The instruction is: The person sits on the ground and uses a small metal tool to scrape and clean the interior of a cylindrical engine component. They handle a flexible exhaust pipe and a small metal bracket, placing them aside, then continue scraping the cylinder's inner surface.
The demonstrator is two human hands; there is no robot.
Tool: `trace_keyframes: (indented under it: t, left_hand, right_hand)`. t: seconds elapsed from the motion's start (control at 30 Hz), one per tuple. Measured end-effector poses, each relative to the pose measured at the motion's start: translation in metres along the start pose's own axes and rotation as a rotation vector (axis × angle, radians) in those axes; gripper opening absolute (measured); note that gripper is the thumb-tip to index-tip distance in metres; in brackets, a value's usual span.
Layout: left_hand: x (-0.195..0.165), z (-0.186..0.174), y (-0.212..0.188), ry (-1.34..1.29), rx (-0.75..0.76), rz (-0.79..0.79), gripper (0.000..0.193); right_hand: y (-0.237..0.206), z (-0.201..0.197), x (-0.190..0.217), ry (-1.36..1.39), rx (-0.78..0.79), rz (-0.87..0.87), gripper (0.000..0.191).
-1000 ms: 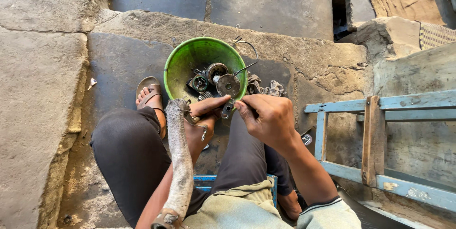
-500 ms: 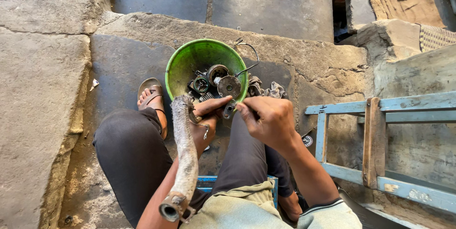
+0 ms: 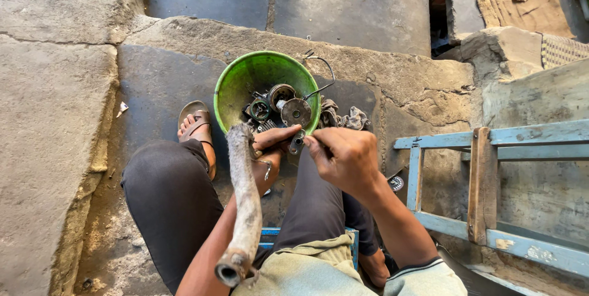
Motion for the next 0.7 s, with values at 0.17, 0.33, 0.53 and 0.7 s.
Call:
trace_keyframes:
  t: [0.17, 0.33, 0.53, 0.7]
  left_hand:
    - [0.0022, -0.0006, -0.0006, 0.007, 0.019, 0.011, 0.051]
    - [-0.0015, -0.0012, -0.0015, 0.007, 0.018, -0.024, 0.047]
    - [-0.0038, 0.0002, 0.0, -0.001, 0.014, -0.002, 0.051]
    - [-0.0023, 0.0006, -0.0011, -0.029, -0.01, -0.046, 0.052]
  right_hand:
    - [0.0011, 0.001, -0.0029, 0.004, -0.015, 0.043, 0.01]
    - [0.0009, 0.0019, -0.0021, 0.021, 0.001, 0.029, 0.01]
    - [0.0023, 0.0009, -0.0045, 0.031, -0.02, 0.025, 0.011]
    - [0.002, 0.0017, -0.0064, 0.025, 0.001, 0.082, 0.011]
Point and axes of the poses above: each hand's wrist, its own y-axis towards the middle knuckle, its own z-axis out of the palm, x = y × z, the point moved 5 cm from there along y, towards the middle knuckle, and after that the axes turned 3 degrees about -z, right-handed, at the moved point
